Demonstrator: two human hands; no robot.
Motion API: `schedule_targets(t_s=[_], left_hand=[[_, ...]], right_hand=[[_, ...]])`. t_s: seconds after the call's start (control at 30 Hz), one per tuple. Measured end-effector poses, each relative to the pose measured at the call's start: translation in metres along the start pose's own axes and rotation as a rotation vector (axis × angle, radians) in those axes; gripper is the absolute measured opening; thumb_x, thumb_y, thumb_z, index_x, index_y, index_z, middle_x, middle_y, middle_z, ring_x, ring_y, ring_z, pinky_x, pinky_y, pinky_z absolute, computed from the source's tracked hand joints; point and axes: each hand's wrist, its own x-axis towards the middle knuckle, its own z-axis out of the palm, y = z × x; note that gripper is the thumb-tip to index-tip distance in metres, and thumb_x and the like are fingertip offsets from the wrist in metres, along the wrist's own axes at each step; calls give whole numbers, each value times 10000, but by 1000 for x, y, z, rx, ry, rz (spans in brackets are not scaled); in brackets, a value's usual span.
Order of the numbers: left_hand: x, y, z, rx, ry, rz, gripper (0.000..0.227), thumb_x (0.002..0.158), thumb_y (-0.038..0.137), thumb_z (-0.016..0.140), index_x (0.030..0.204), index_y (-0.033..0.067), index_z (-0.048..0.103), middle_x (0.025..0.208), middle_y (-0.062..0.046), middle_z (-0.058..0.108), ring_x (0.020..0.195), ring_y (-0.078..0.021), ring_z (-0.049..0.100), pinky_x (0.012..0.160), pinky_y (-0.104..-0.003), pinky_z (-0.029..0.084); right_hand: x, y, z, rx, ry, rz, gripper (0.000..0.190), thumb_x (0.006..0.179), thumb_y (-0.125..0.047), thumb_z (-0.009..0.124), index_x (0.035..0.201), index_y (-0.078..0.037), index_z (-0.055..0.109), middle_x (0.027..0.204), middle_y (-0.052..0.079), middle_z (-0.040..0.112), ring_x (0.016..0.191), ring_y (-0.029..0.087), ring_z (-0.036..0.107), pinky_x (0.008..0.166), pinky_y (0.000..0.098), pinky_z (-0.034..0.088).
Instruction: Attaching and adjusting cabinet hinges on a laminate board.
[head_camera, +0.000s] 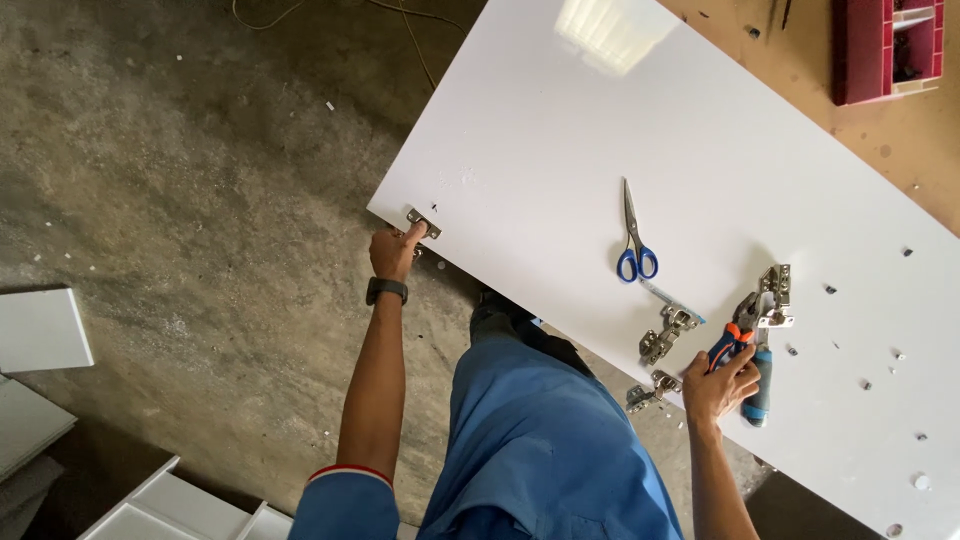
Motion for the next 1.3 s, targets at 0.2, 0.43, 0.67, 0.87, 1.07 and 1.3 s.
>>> schedule_targets(t_s=[0.2,0.43,0.67,0.87,1.07,1.3], left_hand=[[1,-12,16,-53,106,18,551,789,500,800,634,30,559,599,-82,558,519,-190,517,491,-364,411],[11,-8,4,-22,-16,40,491,803,439,818,641,46,572,625,-88,571,533,-182,478,494,-346,374],[-4,30,-10,-195,-208,37,284,817,327,765,910,58,765,720,-30,724,518,-121,604,448,-263,458],[-8,35,-19,-186,-224,-62,298,872,308,797,937,22,741,708,-71,697,499,-137,598,430,-261,420],[2,3,-12,-361,-63,61,372,970,270,721,1218,6,635,1028,-96,692,774,-157,640,608,-274,522],[11,-70,-6,310,691,509,681,1045,475,749,1486,35,473,1468,-224,501,1334,-385,487,1012,-677,434]], right_hand=[[0,-5,4,-18,6,104,953,925,-270,652,1680,20,148,1421,304,305,1235,426,358,999,639,379],[-1,-10,5,45,47,93,949,920,-260,674,1669,19,162,1447,300,313,1235,431,356,1027,629,337],[1,-6,13,28,228,35,909,860,-251,722,1652,-67,315,1342,275,448,1178,436,435,971,583,410],[3,-7,-2,90,264,-2,870,802,-177,706,1603,-50,390,1291,275,486,1144,458,455,968,574,424],[9,-10,-11,135,192,-70,769,878,-282,722,1561,-86,430,1381,239,481,1252,436,441,1022,580,386],[93,-21,-73,253,216,186,617,916,-339,675,1473,-126,518,1426,240,439,1315,406,399,1045,585,348]])
